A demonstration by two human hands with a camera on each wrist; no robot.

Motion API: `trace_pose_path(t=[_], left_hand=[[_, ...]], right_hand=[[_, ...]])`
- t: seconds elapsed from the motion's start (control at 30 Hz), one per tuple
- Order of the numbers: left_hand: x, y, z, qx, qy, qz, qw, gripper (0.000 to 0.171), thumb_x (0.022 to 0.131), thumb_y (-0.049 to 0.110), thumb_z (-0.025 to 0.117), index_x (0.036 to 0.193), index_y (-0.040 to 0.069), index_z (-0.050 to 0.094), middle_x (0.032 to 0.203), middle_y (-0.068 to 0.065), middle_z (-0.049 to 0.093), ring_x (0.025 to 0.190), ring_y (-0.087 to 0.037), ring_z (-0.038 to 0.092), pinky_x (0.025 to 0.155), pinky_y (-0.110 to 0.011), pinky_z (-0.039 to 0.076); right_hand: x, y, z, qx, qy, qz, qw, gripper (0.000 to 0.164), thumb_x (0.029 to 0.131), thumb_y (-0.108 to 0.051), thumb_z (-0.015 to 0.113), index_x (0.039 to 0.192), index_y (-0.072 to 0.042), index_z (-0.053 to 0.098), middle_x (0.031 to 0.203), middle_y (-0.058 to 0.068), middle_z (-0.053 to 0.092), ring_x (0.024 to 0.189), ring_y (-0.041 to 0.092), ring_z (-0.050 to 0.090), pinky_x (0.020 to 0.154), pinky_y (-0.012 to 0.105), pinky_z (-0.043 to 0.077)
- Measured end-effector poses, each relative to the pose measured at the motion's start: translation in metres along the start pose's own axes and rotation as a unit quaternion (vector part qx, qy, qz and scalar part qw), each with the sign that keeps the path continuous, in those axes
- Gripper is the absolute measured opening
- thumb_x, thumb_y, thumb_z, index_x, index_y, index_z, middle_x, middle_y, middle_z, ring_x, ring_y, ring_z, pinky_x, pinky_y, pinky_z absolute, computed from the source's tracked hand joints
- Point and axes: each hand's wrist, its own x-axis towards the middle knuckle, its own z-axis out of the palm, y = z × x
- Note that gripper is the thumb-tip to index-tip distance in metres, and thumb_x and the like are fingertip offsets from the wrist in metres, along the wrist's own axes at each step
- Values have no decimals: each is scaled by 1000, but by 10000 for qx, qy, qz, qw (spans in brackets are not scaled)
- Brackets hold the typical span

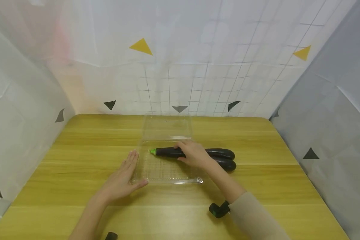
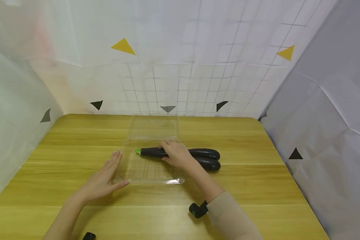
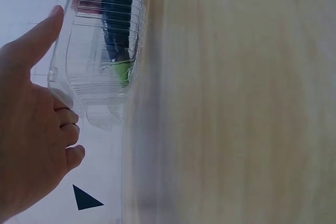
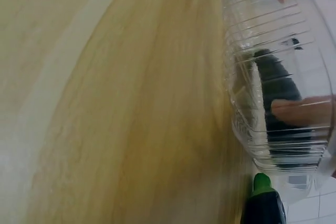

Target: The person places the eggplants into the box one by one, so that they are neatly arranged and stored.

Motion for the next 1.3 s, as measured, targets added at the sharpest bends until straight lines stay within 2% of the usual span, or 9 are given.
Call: trace_pose_path(t=[0.07, 0.23, 0.5, 0.6, 0.83, 1.07, 1.3], left_hand=[[0, 0, 0, 3, -4, 13, 10000, 105, 87, 60, 59, 155, 6, 0, 161, -13, -3, 147, -25, -3, 115, -50, 13], [1, 0, 0, -11, -24, 10, 10000, 105, 87, 60, 59, 155, 7, 0, 161, -13, -3, 147, -26, -3, 115, -50, 13], [-1, 1, -2, -31, -54, 11, 10000, 104, 87, 60, 59, 154, 4, 2, 160, -14, -2, 147, -27, -1, 115, -51, 13], [-1, 0, -1, -2, -43, -1, 10000, 104, 87, 60, 59, 154, 4, 3, 160, -14, -2, 147, -27, -1, 115, -51, 13], [0, 0, -1, -39, -42, 12, 10000, 104, 87, 60, 60, 154, 5, 2, 160, -13, -2, 147, -26, -2, 116, -51, 12], [-1, -2, 0, 2, -17, 68, 10000, 104, 87, 60, 60, 154, 4, 3, 160, -14, -1, 147, -28, -1, 115, -52, 13], [0, -3, 1, 12, 11, 71, 10000, 104, 87, 59, 60, 154, 4, 3, 161, -14, 0, 147, -27, -1, 115, -52, 12]], right_hand=[[1, 0, 1, -108, 5, 64, 9999, 41, 80, -24, 80, 116, -14, 62, 115, 3, 65, 104, 24, 61, 80, 37, 54], [3, -1, 4, -572, 115, 212, 9981, 40, 79, -30, 81, 112, -16, 64, 113, 1, 64, 103, 21, 60, 68, 32, 55], [-2, -3, 2, -735, 220, 193, 9969, 55, 73, -40, 83, 119, -17, 62, 115, -1, 63, 108, 19, 57, 64, 32, 55], [-5, -6, -2, -701, 328, 205, 9968, 61, 73, -41, 83, 124, -16, 59, 117, -1, 61, 108, 19, 55, 59, 30, 53], [-19, -13, -17, -429, 979, 217, 9940, 64, 78, -43, 79, 132, -19, 54, 124, -1, 58, 112, 16, 55, 47, 23, 43], [-42, -15, -31, -118, 1184, 352, 9923, 64, 80, -43, 77, 135, -20, 53, 131, 0, 57, 116, 19, 55, 51, 26, 47], [-65, 0, -38, 231, 1394, 364, 9893, 66, 79, -35, 80, 137, -21, 52, 130, -2, 58, 114, 20, 57, 51, 28, 47]])
